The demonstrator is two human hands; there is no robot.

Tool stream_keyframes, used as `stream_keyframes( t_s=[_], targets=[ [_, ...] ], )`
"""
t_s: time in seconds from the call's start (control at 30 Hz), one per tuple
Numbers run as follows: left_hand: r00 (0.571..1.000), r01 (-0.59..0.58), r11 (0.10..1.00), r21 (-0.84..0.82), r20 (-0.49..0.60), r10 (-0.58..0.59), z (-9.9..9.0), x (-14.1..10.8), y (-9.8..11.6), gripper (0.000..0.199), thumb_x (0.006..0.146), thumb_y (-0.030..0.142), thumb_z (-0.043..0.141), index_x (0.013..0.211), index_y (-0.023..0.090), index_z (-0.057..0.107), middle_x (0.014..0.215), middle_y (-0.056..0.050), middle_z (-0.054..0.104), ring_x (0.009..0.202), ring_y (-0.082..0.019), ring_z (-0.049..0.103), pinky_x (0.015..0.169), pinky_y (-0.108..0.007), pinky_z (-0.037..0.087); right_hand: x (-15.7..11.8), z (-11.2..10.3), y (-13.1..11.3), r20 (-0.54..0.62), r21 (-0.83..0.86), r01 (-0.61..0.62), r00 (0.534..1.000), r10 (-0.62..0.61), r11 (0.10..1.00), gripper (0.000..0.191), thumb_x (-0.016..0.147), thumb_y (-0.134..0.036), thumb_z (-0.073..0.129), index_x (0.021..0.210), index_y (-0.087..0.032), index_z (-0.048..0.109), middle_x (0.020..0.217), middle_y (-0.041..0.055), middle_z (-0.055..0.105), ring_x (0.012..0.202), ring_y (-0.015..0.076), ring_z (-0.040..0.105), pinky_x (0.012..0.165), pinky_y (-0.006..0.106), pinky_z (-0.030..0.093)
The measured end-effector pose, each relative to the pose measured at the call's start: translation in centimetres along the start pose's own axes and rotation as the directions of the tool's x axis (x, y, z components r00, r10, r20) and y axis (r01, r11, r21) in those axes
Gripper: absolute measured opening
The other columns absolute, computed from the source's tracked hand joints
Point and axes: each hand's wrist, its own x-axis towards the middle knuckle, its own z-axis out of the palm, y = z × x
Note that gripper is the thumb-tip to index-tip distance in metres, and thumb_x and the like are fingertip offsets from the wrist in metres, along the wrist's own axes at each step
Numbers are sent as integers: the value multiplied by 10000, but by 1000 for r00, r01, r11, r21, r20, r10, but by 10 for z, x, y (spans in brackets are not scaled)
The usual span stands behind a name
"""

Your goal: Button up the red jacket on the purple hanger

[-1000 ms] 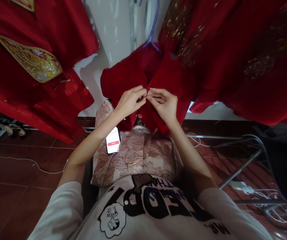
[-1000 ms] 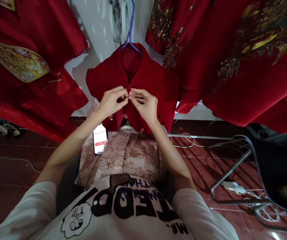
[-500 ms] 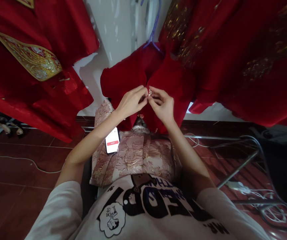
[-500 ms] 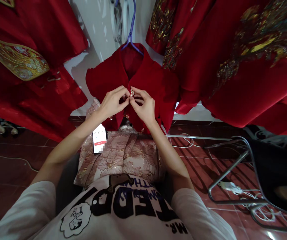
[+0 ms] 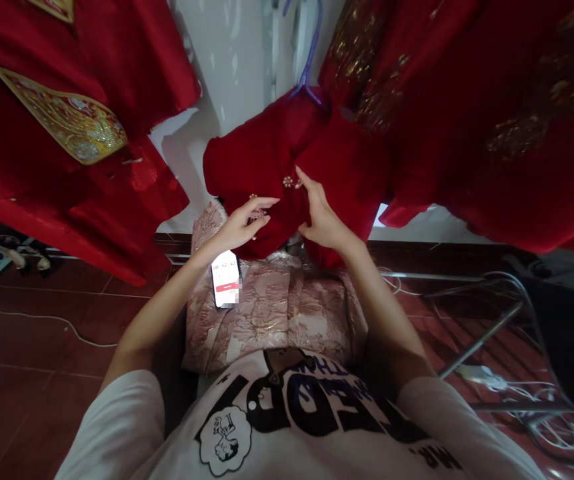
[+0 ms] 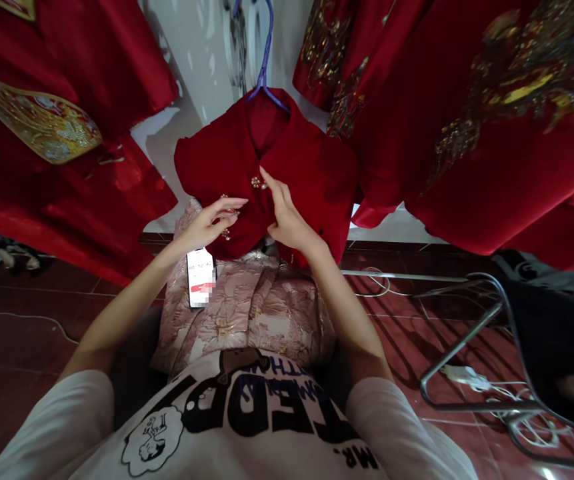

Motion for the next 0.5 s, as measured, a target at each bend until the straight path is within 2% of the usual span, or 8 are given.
stream_keyframes(
  t_s=[0.07, 0.13, 0.2, 0.27, 0.37, 0.5],
  targets=[
    [998, 35, 999, 11, -56, -35, -9, -10, -7, 390, 1004, 116, 530, 1373, 216, 608, 1447, -124, 660, 1308, -197, 662, 1116, -385, 560, -1, -11, 7, 39, 54, -52, 998, 50, 997, 1002, 737, -121, 648, 1666, -233, 289, 1609, 155, 424, 1396, 322, 541, 1139, 537, 532],
    [992, 73, 997, 26, -101, -70, -16, -15, -14, 352, 1001, 122, 536, 1329, 215, 622, 1424, -118, 673, 1280, -196, 676, 1106, -392, 567, -3, -22, 17, 51, 90, -123, 992, 119, 988, 960, 726, -145, 686, 1621, -252, 353, 1488, 142, 548, 1096, 259, 677, 924, 459, 633],
    [990, 77, 996, 33, -125, -72, -21, -16, -19, 316, 1004, 137, 539, 1298, 211, 628, 1407, -117, 678, 1277, -203, 676, 1112, -414, 562, -4, -32, 27, 27, 103, -179, 984, 177, 979, 899, 701, -154, 712, 1548, -247, 426, 1263, 90, 668, 800, 175, 659, 742, 372, 627],
    [992, 63, 997, 37, -114, -59, -22, -16, -24, 302, 1003, 153, 549, 1289, 210, 628, 1388, -120, 676, 1278, -212, 672, 1103, -425, 567, -5, -43, 35, -7, 138, -219, 975, 222, 966, 803, 689, -161, 718, 1457, -238, 495, 1022, 19, 690, 639, 126, 581, 628, 310, 572],
    [996, 68, 995, 71, -70, -63, -18, -18, -28, 307, 986, 173, 597, 1286, 219, 638, 1354, -121, 656, 1266, -219, 664, 1084, -416, 575, -6, -60, 36, 7, 281, -252, 965, 261, 926, 627, 746, -211, 707, 1356, -254, 567, 869, -25, 652, 585, 101, 528, 572, 263, 512],
    [996, 84, 995, 61, -43, -82, -7, -20, -30, 343, 961, 166, 627, 1297, 235, 617, 1382, -120, 620, 1293, -222, 636, 1094, -406, 567, -4, -73, 26, 16, 431, -249, 963, 268, 868, 544, 783, -292, 745, 1310, -283, 612, 957, -12, 671, 687, 109, 575, 688, 282, 567]
  ],
)
